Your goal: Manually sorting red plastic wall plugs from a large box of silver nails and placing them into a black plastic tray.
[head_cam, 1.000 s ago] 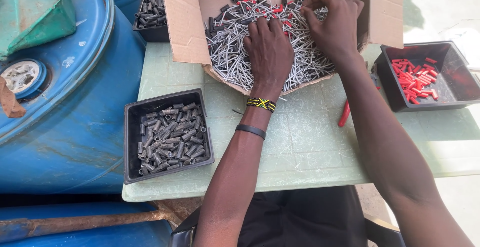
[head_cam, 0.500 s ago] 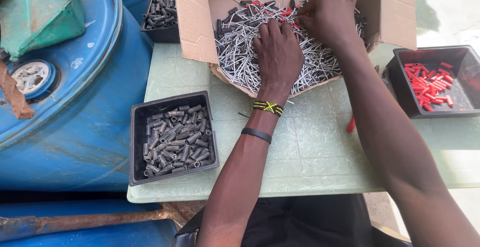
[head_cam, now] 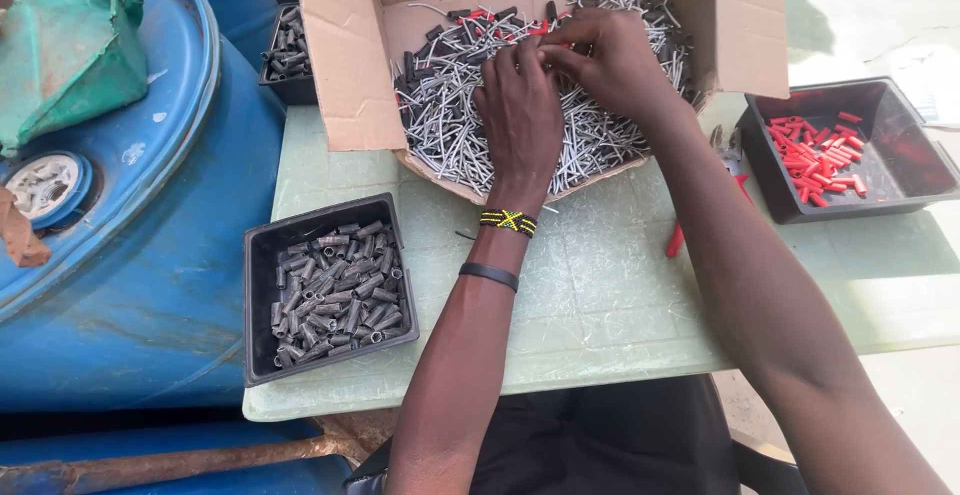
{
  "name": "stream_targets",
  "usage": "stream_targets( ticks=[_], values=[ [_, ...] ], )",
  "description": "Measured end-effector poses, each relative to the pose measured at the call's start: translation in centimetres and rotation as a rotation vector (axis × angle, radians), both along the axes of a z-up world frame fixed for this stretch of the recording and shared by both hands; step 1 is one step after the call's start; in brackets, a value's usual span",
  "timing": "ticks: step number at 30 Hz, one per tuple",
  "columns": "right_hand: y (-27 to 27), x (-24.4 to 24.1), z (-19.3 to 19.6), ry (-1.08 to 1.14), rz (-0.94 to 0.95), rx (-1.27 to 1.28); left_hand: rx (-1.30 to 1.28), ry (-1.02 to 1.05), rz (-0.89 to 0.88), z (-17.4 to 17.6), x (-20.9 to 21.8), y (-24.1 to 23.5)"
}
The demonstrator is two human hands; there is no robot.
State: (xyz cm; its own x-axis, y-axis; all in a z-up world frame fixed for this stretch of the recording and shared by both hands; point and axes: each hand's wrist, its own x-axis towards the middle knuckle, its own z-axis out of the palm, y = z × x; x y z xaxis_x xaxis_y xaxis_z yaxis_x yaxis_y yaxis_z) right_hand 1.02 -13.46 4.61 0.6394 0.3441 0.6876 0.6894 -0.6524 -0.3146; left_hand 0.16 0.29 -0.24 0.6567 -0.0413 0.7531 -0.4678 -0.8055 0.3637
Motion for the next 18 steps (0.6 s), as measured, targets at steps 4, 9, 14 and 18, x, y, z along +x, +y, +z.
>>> stream_targets(
  ticks=[4,9,14,18],
  values=[
    [-0.4,0.3,-0.2,-0.025,-0.050,-0.022,-0.044,-0.020,-0.005,-0.6,0.6,0.0],
    [-0.6,-0.1,0.0,0.006,-0.114,0.020,-0.164,-0.033,-0.074,-0.2,0.0,0.1],
    [-0.4,0.1,-0.2,-0.034,-0.004,-0.016,-0.155,-0.051,-0.047,-0.7,0.6,0.0],
    [-0.2,-0.4,0.0,-0.041,-0.061,0.036,-0.169,-0.037,-0.069,-1.0,0.6,0.0]
  ],
)
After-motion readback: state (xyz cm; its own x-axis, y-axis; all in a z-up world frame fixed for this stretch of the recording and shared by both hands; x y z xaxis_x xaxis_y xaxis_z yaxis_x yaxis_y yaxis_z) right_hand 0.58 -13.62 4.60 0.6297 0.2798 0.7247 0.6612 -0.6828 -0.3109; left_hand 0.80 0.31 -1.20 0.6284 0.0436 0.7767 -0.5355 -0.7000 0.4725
